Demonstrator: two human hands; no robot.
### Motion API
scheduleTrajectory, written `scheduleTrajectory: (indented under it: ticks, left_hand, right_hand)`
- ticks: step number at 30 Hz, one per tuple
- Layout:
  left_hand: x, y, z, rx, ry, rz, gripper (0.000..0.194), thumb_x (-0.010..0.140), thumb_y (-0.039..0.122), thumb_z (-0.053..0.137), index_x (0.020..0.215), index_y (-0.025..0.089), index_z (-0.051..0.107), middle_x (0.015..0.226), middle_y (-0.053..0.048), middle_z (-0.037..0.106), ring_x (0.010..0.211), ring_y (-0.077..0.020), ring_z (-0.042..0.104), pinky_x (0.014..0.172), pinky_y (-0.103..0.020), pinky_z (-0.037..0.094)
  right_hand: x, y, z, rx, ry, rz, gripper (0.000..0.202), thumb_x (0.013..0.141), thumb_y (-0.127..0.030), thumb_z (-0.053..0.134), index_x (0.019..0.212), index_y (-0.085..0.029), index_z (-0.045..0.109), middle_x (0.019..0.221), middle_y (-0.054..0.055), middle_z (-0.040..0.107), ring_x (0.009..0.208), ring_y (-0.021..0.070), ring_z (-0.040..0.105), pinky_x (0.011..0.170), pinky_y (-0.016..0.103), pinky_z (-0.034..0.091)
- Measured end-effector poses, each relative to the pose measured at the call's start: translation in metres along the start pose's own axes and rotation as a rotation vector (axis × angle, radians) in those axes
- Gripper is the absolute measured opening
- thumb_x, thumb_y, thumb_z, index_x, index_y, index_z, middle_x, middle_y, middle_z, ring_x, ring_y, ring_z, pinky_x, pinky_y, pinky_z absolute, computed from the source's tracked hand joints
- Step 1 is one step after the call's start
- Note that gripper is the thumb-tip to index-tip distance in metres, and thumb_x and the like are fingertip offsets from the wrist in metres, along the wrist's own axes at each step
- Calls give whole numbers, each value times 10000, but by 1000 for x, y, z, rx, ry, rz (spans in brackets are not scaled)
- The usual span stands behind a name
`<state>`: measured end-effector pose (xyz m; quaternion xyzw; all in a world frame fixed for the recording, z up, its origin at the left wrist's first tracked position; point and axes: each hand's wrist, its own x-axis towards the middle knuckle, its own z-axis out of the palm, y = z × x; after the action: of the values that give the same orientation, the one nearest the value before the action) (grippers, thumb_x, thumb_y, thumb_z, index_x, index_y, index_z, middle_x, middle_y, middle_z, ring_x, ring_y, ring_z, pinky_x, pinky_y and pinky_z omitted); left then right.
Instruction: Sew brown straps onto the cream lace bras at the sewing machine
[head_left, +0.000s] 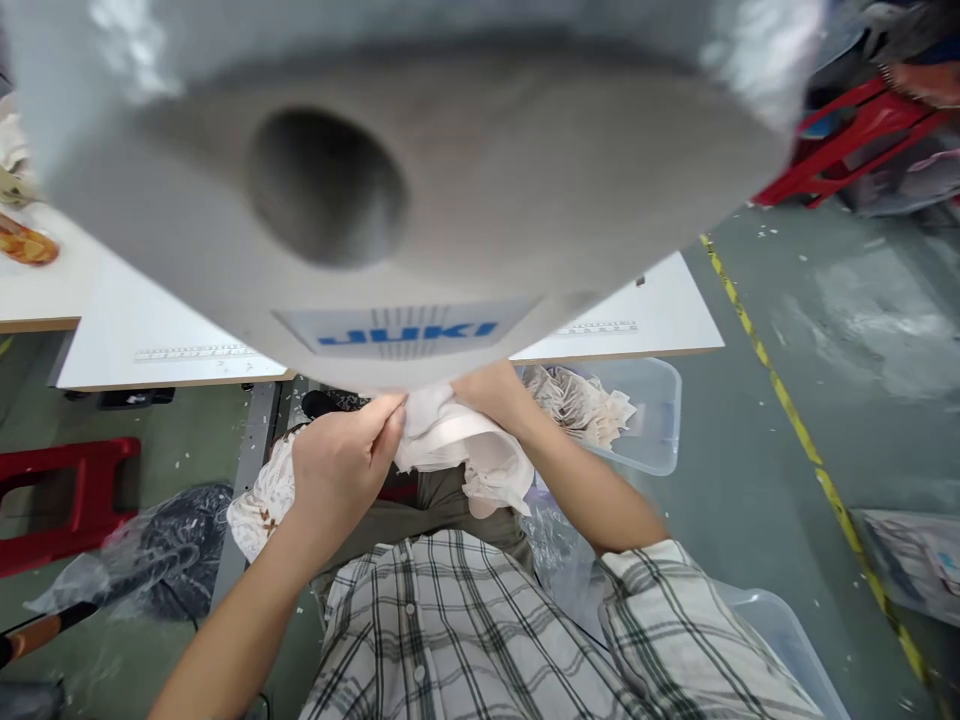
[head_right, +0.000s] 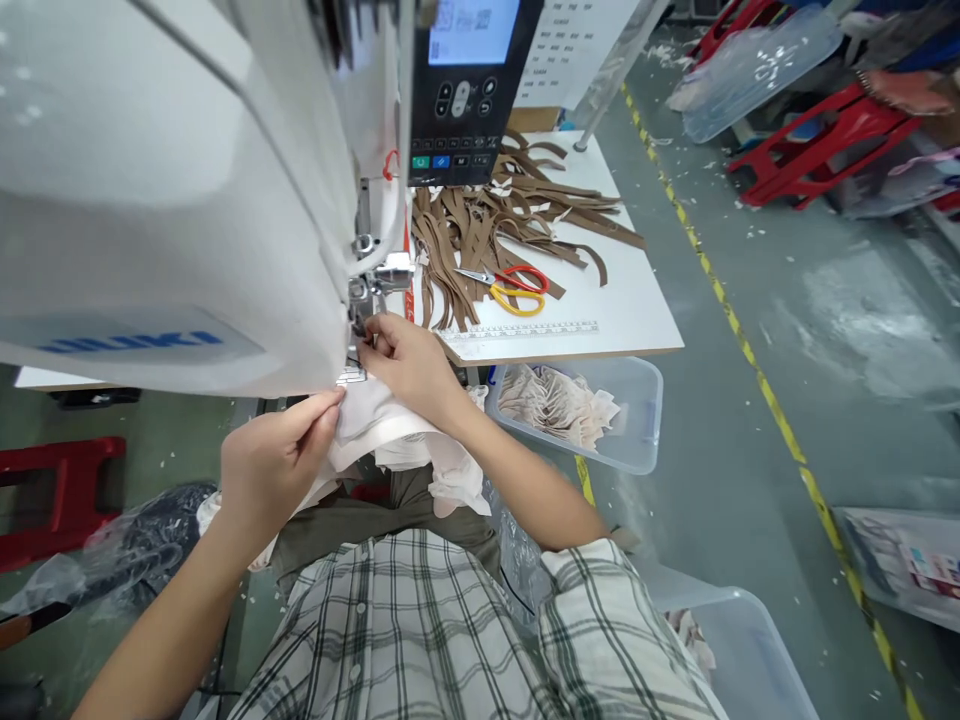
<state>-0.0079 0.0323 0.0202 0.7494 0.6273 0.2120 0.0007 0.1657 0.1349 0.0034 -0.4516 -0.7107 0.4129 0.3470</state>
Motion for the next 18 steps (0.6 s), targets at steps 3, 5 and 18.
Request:
scheduleTrajectory:
  ticks: [3, 5, 18]
  left_hand:
    - [-1, 0, 1, 10, 23, 5, 287, 974, 356, 512, 1073, 271, 768, 788, -14, 783, 592, -157, 662, 518, -271, 333]
    - [-2, 1, 1, 16, 32, 4, 279, 967, 355, 526, 1077, 271, 768, 774, -16, 779, 587, -160, 658, 520, -271, 332]
    - [-3, 6, -4, -40, 17, -47, 275, 969, 324, 521, 1057, 251, 770, 895, -8, 797, 684, -138, 687, 623, -233, 420]
  right_hand:
    - [-1, -3, -1, -10, 12, 31, 125, 882, -321, 561, 889, -207, 612, 630, -20, 515, 699, 187, 511, 671, 296, 426]
    - [-3, -5, -3, 3, 12, 15, 157, 895, -343, 552, 894, -201, 616, 639, -18, 538, 724, 187, 523, 682, 290, 426]
    - [-14, -3, -2, 176, 82, 10, 158, 884, -325, 583, 919, -183, 641, 724, -20, 604, 681, 142, 529, 641, 258, 413]
